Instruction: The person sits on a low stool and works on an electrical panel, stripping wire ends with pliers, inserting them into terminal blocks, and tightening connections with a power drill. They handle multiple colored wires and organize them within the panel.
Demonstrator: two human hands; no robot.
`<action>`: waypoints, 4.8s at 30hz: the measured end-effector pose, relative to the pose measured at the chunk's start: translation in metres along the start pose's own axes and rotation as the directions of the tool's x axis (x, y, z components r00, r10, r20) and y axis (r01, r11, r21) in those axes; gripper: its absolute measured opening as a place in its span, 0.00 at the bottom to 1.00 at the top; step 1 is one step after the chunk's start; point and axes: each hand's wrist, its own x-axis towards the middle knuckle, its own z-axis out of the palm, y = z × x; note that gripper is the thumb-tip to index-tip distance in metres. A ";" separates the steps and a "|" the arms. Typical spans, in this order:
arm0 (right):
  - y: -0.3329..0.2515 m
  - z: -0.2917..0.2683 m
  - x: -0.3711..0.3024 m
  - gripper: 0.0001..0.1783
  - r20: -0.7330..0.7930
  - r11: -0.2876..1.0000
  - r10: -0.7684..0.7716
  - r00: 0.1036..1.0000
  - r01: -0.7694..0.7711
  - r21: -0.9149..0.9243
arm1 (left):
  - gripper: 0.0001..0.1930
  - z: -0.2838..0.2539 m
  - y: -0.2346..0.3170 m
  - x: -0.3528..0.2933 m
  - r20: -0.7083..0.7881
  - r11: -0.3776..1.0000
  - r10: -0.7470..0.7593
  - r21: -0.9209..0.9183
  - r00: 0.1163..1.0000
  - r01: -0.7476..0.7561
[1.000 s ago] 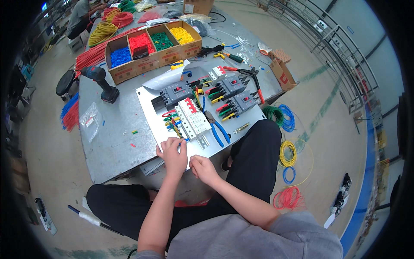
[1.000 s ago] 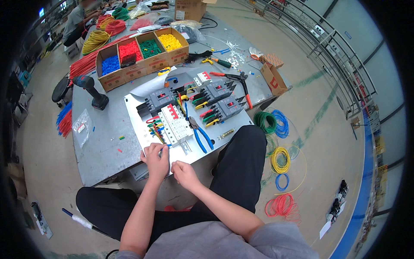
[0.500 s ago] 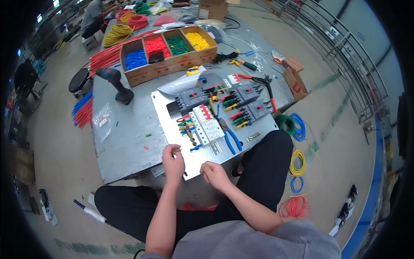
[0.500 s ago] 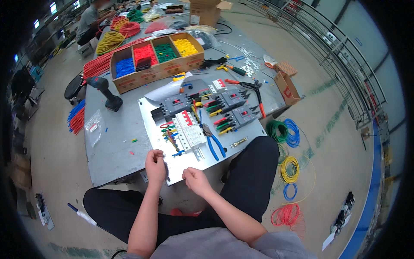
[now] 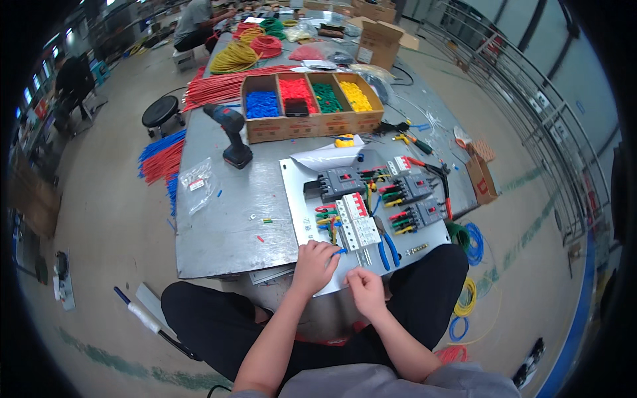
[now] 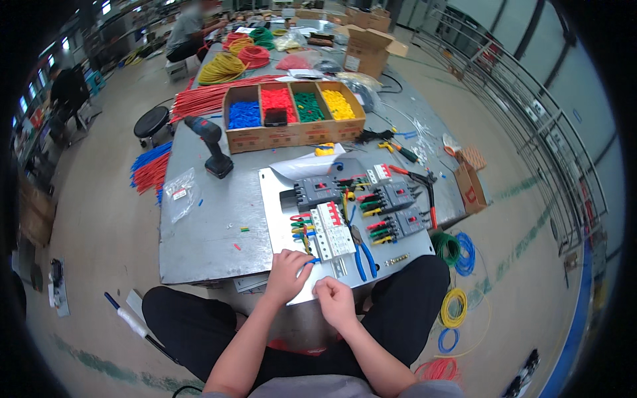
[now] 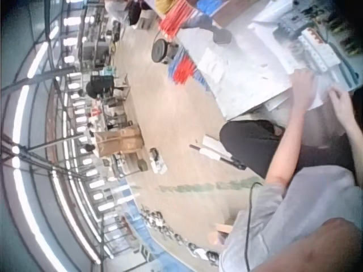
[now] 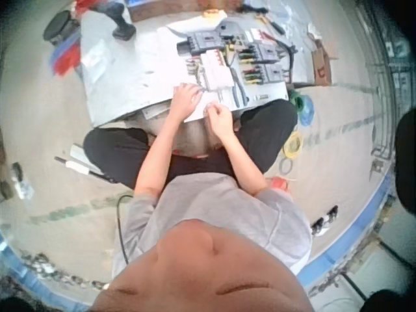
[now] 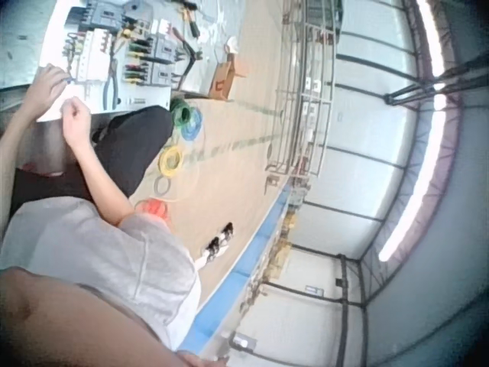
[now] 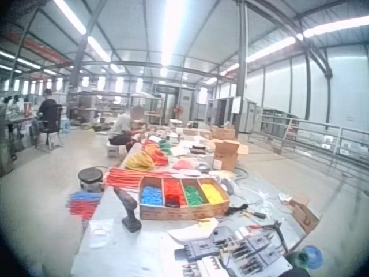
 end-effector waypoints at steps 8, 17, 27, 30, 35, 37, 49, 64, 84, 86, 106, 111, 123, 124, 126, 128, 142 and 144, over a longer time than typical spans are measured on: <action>-0.143 0.096 0.191 0.19 0.359 0.937 -0.305 0.882 0.344 -0.051 | 0.12 -0.001 0.005 0.000 -0.022 0.998 0.007 0.063 1.000 -0.006; -0.115 0.227 0.425 0.48 0.200 0.856 -0.372 0.906 0.418 -0.303 | 0.16 0.009 0.009 0.011 0.041 0.993 0.015 0.118 0.999 -0.019; -0.152 0.291 0.422 0.07 0.242 0.970 -0.241 0.940 0.225 0.089 | 0.16 0.003 -0.005 0.008 0.079 0.999 -0.033 0.036 0.996 0.031; -0.188 0.272 0.390 0.06 0.357 0.942 -0.272 0.894 0.172 0.287 | 0.16 0.012 -0.009 0.002 0.078 0.993 -0.028 0.114 0.997 0.019; -0.274 0.190 0.267 0.10 0.574 0.897 -0.276 0.771 -0.008 0.441 | 0.12 0.002 -0.016 0.000 -0.066 0.999 -0.040 -0.003 0.997 0.039; -0.298 0.137 0.217 0.11 0.532 0.930 -0.276 0.801 0.082 0.359 | 0.11 0.000 -0.010 0.006 -0.028 0.997 -0.072 -0.043 0.997 0.071; -0.310 -0.065 0.030 0.17 0.278 0.576 -0.279 0.919 0.392 -0.717 | 0.09 0.002 0.000 0.014 0.046 0.978 -0.192 -0.071 0.980 0.195; -0.252 -0.121 0.028 0.20 0.243 0.572 0.119 0.963 0.134 -0.809 | 0.07 0.017 -0.001 0.014 0.014 0.986 -0.122 -0.111 0.992 0.122; -0.242 -0.090 0.085 0.16 0.413 0.261 0.230 0.881 0.352 -0.899 | 0.08 0.019 0.004 0.008 -0.042 0.996 -0.086 -0.021 0.995 0.085; -0.250 -0.081 0.092 0.17 0.446 0.207 0.282 0.850 0.400 -0.893 | 0.08 0.019 0.004 0.008 -0.040 0.996 -0.088 -0.016 0.995 0.088; -0.244 -0.092 0.096 0.24 0.447 0.131 0.324 0.834 0.429 -0.894 | 0.10 0.018 0.006 0.009 -0.015 0.995 -0.099 -0.012 0.995 0.099; -0.244 -0.095 0.097 0.21 0.459 0.151 0.332 0.824 0.434 -0.888 | 0.09 0.017 0.006 0.008 -0.025 0.994 -0.105 -0.008 0.994 0.105; -0.252 -0.093 0.107 0.17 0.468 0.121 0.393 0.791 0.461 -0.879 | 0.10 0.014 0.005 0.008 0.004 0.994 -0.110 -0.029 0.994 0.110; -0.254 -0.091 0.106 0.17 0.480 0.147 0.394 0.784 0.462 -0.875 | 0.10 0.013 0.004 0.008 0.006 0.994 -0.108 -0.025 0.994 0.108; -0.253 -0.092 0.106 0.17 0.507 0.194 0.379 0.774 0.470 -0.861 | 0.11 0.012 0.005 0.008 0.010 0.994 -0.109 -0.021 0.994 0.110; -0.256 -0.090 0.103 0.17 0.522 0.215 0.368 0.770 0.475 -0.853 | 0.11 0.011 0.005 0.007 0.014 0.993 -0.118 -0.010 0.993 0.118; -0.287 -0.085 0.112 0.18 0.392 0.084 0.479 0.786 0.403 -0.911 | 0.12 0.016 0.006 0.011 -0.022 0.995 -0.085 0.046 0.996 0.086; -0.287 -0.083 0.112 0.17 0.360 0.070 0.508 0.783 0.379 -0.923 | 0.12 0.015 0.007 0.010 0.000 0.994 -0.113 0.011 0.994 0.113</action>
